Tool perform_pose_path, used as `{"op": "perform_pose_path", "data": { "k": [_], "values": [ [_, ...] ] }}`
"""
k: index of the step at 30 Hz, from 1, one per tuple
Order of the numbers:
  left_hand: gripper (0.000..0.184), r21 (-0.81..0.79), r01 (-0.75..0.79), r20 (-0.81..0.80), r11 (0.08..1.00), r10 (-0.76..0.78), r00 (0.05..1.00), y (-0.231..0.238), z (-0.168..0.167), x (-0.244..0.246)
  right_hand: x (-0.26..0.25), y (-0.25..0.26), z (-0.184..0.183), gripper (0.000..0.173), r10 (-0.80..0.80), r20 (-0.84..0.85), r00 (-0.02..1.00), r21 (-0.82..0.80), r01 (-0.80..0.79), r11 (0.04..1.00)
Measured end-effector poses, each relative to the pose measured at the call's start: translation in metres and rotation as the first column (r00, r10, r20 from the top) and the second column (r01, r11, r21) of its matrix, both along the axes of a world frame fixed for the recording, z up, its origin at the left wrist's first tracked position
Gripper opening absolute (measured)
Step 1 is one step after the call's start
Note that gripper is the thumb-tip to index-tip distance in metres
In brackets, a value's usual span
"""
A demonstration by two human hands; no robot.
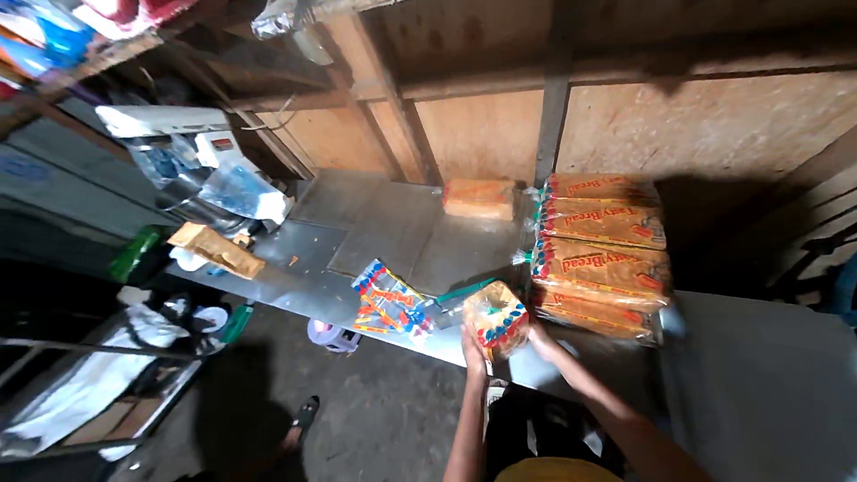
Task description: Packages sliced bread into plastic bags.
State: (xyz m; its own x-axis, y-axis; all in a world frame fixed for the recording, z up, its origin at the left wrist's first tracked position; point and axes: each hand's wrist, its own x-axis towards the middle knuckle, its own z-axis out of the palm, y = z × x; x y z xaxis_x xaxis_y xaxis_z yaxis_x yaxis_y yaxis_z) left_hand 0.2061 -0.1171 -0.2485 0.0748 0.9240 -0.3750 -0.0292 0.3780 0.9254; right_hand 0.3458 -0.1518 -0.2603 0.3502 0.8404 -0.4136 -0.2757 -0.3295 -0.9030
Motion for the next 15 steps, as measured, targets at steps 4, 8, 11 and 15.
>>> {"op": "perform_pose_path", "data": {
  "k": [4, 8, 11, 15],
  "values": [
    [0.054, 0.119, 0.121, -0.170, 0.986, -0.100, 0.980, -0.002, -0.009, -0.052, 0.043, -0.024, -0.035, 0.051, 0.243, 0.128, 0.962, 0.005, -0.246, 0.969],
    [0.103, 0.548, 0.240, -0.242, 0.802, -0.123, 0.963, 0.000, 0.084, -0.061, 0.067, -0.048, -0.033, 0.081, 0.387, 0.167, 0.907, 0.042, -0.398, 0.916],
    [0.122, 0.526, 0.598, -0.563, 0.604, -0.280, 0.778, 0.022, 0.132, -0.026, 0.062, -0.051, -0.031, 0.078, 0.396, 0.163, 0.903, 0.045, -0.408, 0.912],
    [0.075, 0.271, 0.813, -0.847, 0.515, -0.274, 0.456, 0.046, 0.156, 0.005, 0.057, -0.068, -0.037, 0.060, 0.324, 0.092, 0.942, 0.072, -0.331, 0.941]
  ]
}}
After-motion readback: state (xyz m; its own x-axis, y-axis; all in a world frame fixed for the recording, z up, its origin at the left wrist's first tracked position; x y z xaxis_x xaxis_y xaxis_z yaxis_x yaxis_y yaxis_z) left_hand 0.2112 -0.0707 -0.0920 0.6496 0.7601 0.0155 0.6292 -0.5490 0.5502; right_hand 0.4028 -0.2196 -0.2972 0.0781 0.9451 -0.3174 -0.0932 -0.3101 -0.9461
